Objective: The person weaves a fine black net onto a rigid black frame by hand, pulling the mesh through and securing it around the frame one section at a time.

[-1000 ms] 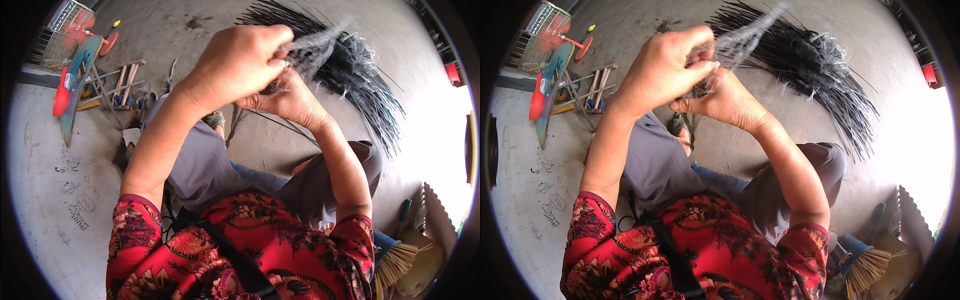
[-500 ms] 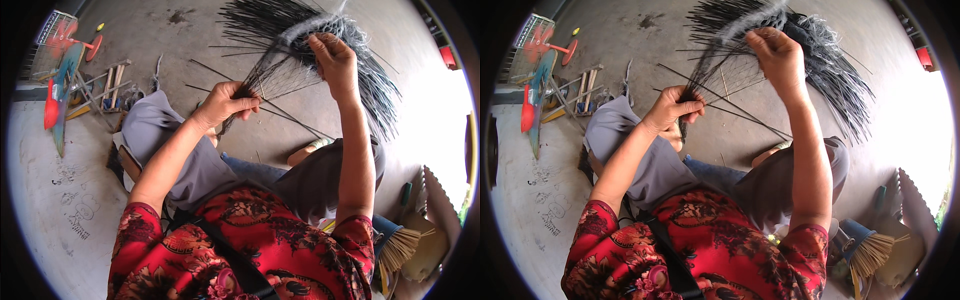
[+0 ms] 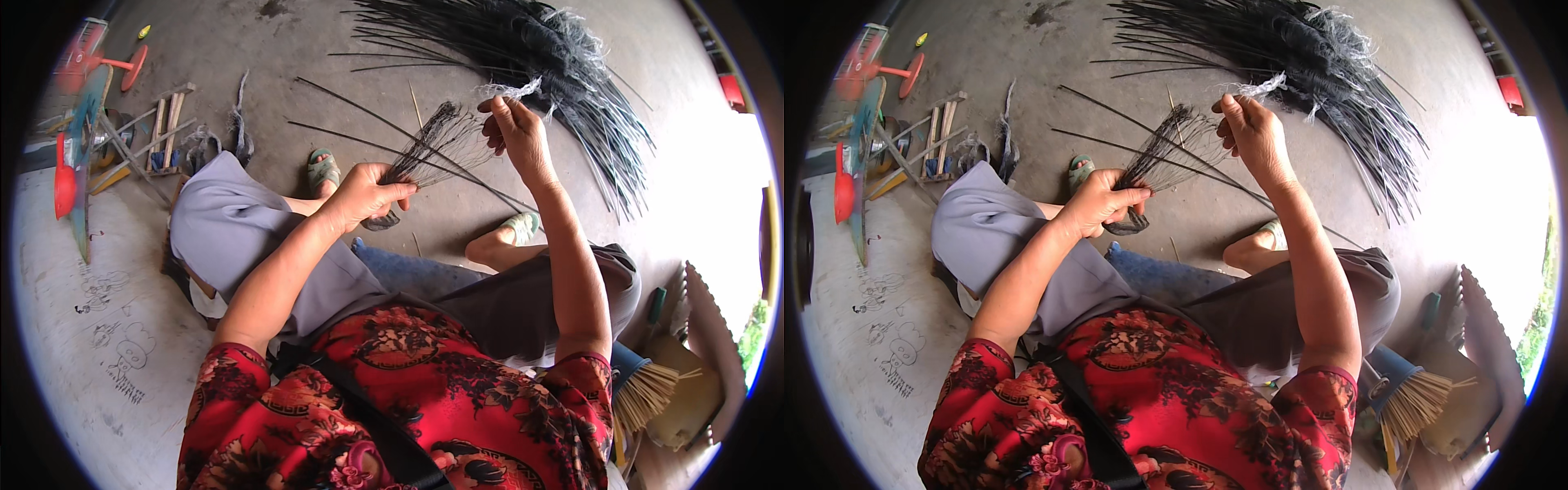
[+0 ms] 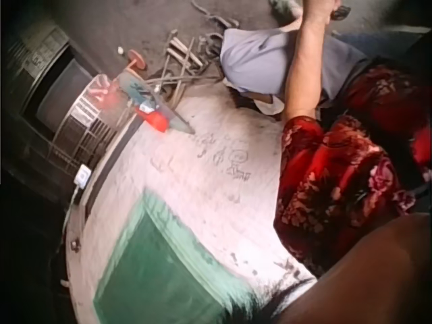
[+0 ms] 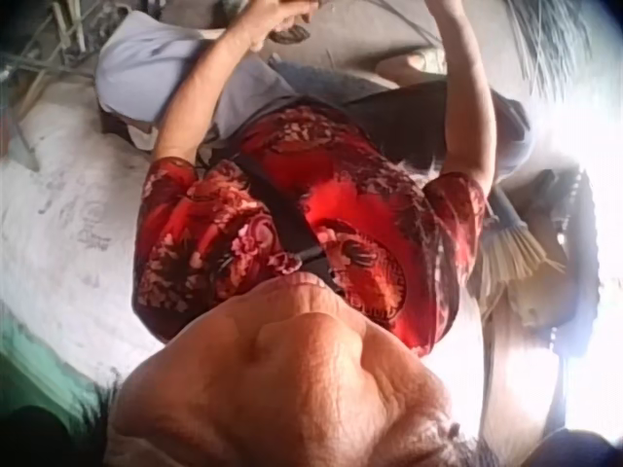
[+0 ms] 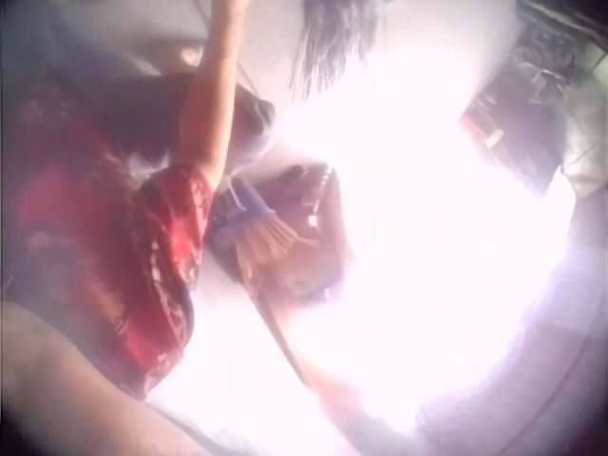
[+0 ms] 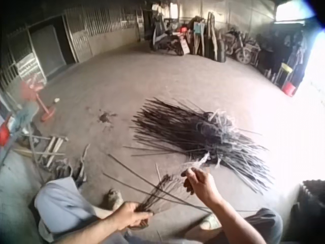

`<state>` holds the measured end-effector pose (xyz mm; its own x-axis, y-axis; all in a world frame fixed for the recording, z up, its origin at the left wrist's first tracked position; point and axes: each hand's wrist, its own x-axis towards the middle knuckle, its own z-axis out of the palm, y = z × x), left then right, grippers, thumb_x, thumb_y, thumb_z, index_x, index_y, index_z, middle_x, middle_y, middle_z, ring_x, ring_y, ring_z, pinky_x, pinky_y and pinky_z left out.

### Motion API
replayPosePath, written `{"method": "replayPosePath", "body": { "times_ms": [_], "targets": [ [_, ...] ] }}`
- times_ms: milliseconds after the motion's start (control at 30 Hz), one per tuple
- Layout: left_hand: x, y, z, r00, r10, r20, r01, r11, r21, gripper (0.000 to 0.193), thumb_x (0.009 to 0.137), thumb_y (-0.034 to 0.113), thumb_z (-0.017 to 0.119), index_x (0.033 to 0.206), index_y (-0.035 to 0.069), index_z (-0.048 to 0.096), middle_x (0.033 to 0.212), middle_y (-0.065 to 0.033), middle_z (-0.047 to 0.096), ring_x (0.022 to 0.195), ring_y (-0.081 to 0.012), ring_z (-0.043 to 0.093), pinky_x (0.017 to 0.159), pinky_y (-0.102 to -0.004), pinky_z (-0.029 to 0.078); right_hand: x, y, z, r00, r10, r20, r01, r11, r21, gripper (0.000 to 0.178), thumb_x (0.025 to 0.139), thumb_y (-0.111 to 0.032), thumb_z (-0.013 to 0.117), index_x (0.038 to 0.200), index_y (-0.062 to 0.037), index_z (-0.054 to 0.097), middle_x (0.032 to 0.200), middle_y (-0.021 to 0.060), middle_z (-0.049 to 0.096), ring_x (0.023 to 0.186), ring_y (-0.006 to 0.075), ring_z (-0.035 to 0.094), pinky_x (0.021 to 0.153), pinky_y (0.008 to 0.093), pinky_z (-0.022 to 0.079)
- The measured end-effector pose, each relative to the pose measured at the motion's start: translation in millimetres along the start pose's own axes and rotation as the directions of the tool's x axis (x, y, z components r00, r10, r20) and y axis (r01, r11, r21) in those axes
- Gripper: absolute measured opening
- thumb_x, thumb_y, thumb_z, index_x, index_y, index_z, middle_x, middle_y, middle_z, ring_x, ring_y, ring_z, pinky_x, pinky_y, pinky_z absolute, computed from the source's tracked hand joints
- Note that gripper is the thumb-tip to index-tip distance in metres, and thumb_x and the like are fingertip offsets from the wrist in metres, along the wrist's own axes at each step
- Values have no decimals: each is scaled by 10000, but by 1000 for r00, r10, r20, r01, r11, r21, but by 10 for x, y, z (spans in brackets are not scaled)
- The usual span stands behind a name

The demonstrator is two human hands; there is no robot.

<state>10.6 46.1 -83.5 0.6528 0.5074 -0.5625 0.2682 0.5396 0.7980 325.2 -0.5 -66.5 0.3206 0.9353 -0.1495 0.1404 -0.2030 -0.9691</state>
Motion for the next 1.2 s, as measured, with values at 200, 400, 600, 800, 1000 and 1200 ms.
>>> {"method": "replayPosePath", "body": {
  "times_ms": [200,400,600,800,1000,1200],
  "targets": [
    [55,-33,-6,1000,13,-11,-13,1000,-2,125,1039,131,790,1081,17,766,822,-40,729,503,-11,393,442,-231,257,-215,15,21,976,142,165,-189,930,316,581,1133,-532,629,1237,34,704,963,119,756,830,169,734,737,324,601],
    [63,34,15,999,30,-20,-31,999,-14,140,1046,149,782,1099,21,762,827,-40,730,504,-6,391,447,-225,258,-367,82,154,953,191,236,-265,902,340,345,1079,-251,766,1236,52,715,1030,115,777,906,185,760,815,330,617],
    [93,21,0,999,40,-34,-40,999,-10,145,1043,166,784,1086,29,762,841,-40,736,505,-8,397,449,-225,265,-302,223,189,955,185,232,-257,907,332,250,1081,-151,740,1205,66,737,991,97,786,893,168,762,796,310,619],
    [106,4,-5,999,37,-34,-38,999,-34,158,1043,171,777,1074,18,756,853,-50,740,514,-12,412,455,-227,280,-281,260,213,959,180,218,-247,911,332,231,1086,-149,735,1200,52,742,998,88,786,900,151,753,798,296,619],
    [109,18,-15,999,22,-40,-23,1000,-18,183,1044,190,775,1060,9,752,820,-29,709,508,-10,407,444,-221,258,-271,257,240,960,185,212,-245,919,308,225,1096,-159,729,1195,43,738,998,90,786,899,147,750,811,294,618],
    [120,-4,-29,1000,-3,-12,2,999,-33,179,1039,190,783,1081,17,762,786,0,672,508,-3,403,435,-218,239,-272,269,301,960,177,218,-241,918,314,228,1103,-171,724,1187,41,732,990,96,783,908,150,751,812,298,616]
  ]
}}
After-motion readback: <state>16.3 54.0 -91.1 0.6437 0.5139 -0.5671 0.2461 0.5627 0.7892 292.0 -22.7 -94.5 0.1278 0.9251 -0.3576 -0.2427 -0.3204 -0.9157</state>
